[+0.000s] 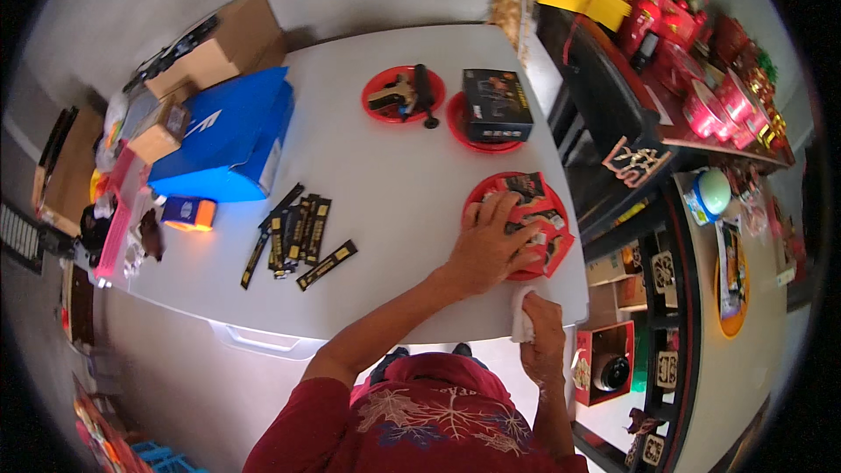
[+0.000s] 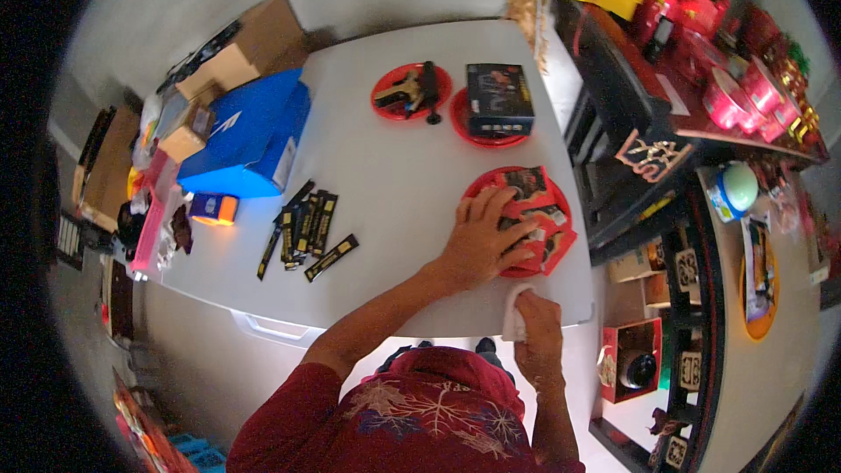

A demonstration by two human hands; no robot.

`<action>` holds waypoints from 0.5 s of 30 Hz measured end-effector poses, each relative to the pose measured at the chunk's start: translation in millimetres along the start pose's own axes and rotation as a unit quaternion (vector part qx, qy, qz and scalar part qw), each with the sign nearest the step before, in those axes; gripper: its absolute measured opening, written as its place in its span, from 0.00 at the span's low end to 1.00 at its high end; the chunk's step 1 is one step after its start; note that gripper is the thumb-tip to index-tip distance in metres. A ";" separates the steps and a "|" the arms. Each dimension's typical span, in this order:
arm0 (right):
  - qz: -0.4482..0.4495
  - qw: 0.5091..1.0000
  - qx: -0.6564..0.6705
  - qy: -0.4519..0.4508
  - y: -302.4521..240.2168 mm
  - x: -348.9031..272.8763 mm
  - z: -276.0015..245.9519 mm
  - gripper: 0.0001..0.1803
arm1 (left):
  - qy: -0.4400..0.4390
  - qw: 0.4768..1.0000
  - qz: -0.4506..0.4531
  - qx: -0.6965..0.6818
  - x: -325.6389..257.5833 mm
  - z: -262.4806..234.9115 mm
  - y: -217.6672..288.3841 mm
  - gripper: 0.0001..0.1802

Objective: The person wipes the surface of a red plastic plate with a white cloth, then wipes several small rectangular packages and places them on the plate. The person repeats this process for multiple packages on a white table.

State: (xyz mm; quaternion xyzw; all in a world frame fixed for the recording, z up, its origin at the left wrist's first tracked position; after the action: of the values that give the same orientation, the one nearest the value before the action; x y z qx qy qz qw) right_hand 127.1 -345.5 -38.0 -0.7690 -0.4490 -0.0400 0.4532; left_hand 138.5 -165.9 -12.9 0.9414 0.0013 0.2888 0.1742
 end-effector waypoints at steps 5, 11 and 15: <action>0.052 0.998 -0.027 -0.002 -0.4 -2.8 2.3 0.23 | 0.049 0.997 -0.065 0.015 -9.0 -49.5 -4.1 0.33; 0.022 0.999 -0.036 0.024 -9.3 0.4 3.1 0.22 | 0.039 0.951 -0.224 0.207 -101.0 -124.5 -72.4 0.30; 0.016 0.997 -0.057 0.044 -10.1 0.1 10.3 0.26 | -0.026 0.928 -0.262 0.262 -151.0 -139.2 -95.0 0.23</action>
State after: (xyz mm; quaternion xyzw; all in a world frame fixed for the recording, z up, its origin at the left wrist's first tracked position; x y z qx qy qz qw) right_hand 116.3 -336.0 -37.3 -0.7980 -0.4134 -0.0927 0.4287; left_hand -53.8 -46.7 -18.7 0.9269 0.3191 0.1975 -0.0089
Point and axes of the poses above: each hand's wrist, its own x-axis towards the middle knuckle, its own z-axis out of the palm, y = z × x, the point moved 4 cm from there along x, towards the middle knuckle, and after that the axes turned 2 degrees about -z, right-handed, at the moved point
